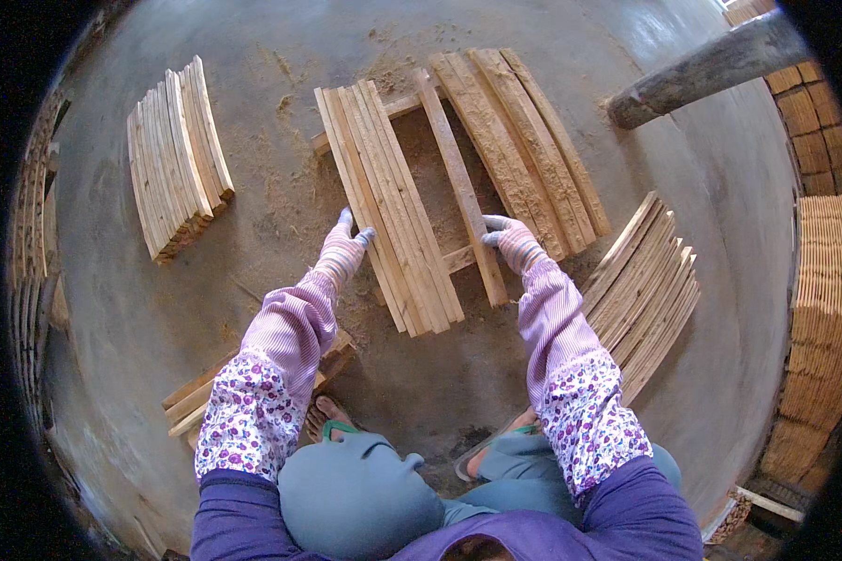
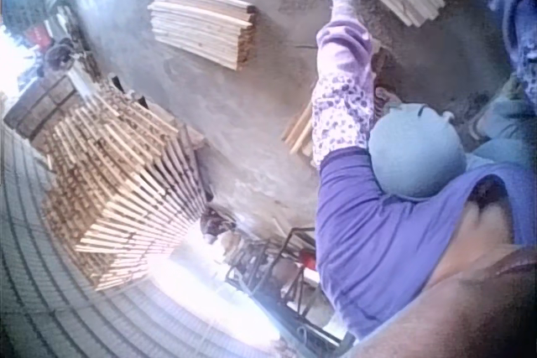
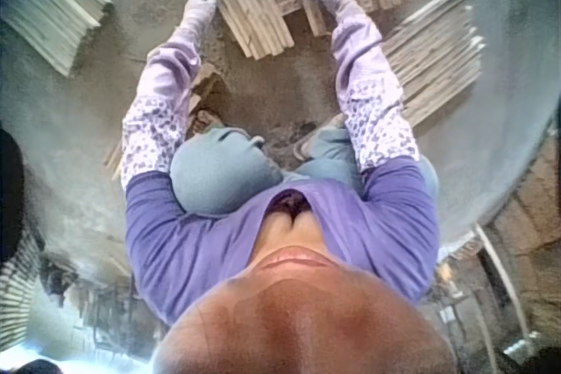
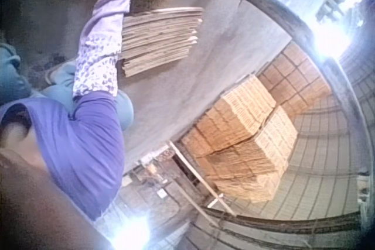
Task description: The person picks up a stack of wooden planks, places them on the floor, and then separates and restacks them into smaller piles. The person handles the planks by hand, arranging them into neat stacks and moving them across the floor.
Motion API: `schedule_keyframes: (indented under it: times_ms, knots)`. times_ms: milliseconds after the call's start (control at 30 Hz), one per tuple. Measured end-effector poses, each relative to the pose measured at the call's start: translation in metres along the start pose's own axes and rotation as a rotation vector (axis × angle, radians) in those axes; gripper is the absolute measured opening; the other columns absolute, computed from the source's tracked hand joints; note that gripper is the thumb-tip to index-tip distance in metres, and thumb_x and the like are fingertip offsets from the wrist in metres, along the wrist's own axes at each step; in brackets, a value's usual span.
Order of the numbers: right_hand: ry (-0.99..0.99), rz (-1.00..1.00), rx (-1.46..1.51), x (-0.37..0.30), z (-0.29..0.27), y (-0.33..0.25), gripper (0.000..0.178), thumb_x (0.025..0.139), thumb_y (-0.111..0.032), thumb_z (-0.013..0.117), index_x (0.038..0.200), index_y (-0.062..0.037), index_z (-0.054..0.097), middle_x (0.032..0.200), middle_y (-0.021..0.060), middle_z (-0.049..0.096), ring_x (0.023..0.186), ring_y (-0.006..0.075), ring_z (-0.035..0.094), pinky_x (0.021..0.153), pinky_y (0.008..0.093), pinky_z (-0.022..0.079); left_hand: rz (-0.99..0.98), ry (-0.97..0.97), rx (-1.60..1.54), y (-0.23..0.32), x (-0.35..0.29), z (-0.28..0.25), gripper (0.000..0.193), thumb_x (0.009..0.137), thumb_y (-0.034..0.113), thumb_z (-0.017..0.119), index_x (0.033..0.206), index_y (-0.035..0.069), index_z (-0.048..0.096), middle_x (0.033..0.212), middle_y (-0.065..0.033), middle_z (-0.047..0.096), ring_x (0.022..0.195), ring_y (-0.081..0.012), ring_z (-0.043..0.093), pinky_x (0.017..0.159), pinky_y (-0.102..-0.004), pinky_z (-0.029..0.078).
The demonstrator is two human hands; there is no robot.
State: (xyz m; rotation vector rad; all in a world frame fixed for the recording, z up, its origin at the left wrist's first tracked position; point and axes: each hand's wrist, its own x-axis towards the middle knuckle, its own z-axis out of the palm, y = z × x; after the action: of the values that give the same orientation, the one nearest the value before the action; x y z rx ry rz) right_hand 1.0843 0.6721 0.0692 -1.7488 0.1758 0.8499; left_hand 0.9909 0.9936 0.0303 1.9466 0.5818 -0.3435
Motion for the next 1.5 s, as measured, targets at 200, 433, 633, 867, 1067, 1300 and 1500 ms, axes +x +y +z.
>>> schedule_keyframes:
  times_ms: [200,433,633,867,1067,1300,1500]
  knots:
    - [-0.093,-0.091,0.084,-0.023,0.015,-0.011,0.056,0.082,-0.004,0.070,0.136,0.0004,0.057,0.125,0.0085,0.067,0.115,0.0188,0.060,0.103,0.0324,0.045,0.218,0.176,0.349,0.025,-0.013,-0.014,0.087,0.089,0.039,0.071,0.154,0.002,0.026,0.144,-0.0282,0.048,0.132,-0.0447,0.048,0.112,-0.0463,0.038]
    - [-0.500,0.031,0.025,-0.070,0.084,-0.063,0.059,0.089,-0.025,0.076,0.138,0.0003,0.055,0.128,0.0123,0.065,0.114,0.0208,0.062,0.099,0.0345,0.050,0.071,-0.066,-0.790,0.083,-0.013,-0.019,0.075,0.086,0.032,0.078,0.143,0.002,0.039,0.108,-0.0089,0.062,0.093,-0.0176,0.060,0.075,-0.0345,0.053]
    - [0.589,-0.041,-1.183,-0.018,0.020,-0.064,0.068,0.080,-0.039,0.079,0.137,-0.0126,0.055,0.139,0.0223,0.052,0.129,0.0358,0.050,0.109,0.0467,0.042,-0.147,0.163,-0.376,0.079,-0.061,-0.111,0.060,0.095,0.031,0.063,0.145,0.008,0.041,0.111,-0.0133,0.061,0.096,-0.0219,0.061,0.086,-0.0379,0.052]
    - [0.441,-0.146,-0.662,0.026,-0.085,-0.016,0.040,0.085,-0.022,0.071,0.123,-0.0102,0.068,0.118,0.0130,0.069,0.110,0.0272,0.065,0.096,0.0377,0.051,0.007,0.084,0.393,-0.069,-0.166,-0.226,0.064,0.093,0.026,0.064,0.149,0.006,0.039,0.138,-0.0213,0.056,0.127,-0.0313,0.055,0.106,-0.0377,0.043]
    - [0.139,0.000,0.124,0.022,-0.081,-0.016,0.041,0.086,-0.011,0.070,0.125,-0.0033,0.066,0.107,0.0083,0.071,0.091,0.0211,0.066,0.084,0.0344,0.051,-0.271,-0.048,0.707,-0.239,-0.247,-0.262,0.063,0.082,0.007,0.066,0.142,0.012,0.047,0.129,-0.0230,0.058,0.127,-0.0376,0.052,0.107,-0.0413,0.042]
    - [0.091,-0.105,0.255,-0.006,-0.054,-0.040,0.048,0.096,-0.022,0.063,0.139,-0.0054,0.049,0.109,0.0081,0.066,0.084,0.0173,0.066,0.067,0.0304,0.054,-0.342,0.111,0.655,-0.252,-0.241,-0.230,0.062,0.082,0.005,0.055,0.143,0.016,0.049,0.150,-0.0201,0.043,0.140,-0.0364,0.040,0.117,-0.0374,0.031]
    - [-0.193,-0.090,0.551,-0.016,-0.046,-0.036,0.051,0.096,-0.029,0.065,0.138,-0.0036,0.053,0.121,0.0124,0.067,0.100,0.0224,0.068,0.085,0.0329,0.057,-0.336,-0.128,0.655,-0.233,-0.234,-0.234,0.054,0.085,0.010,0.051,0.139,0.013,0.054,0.145,-0.0198,0.048,0.134,-0.0357,0.046,0.114,-0.0360,0.034]
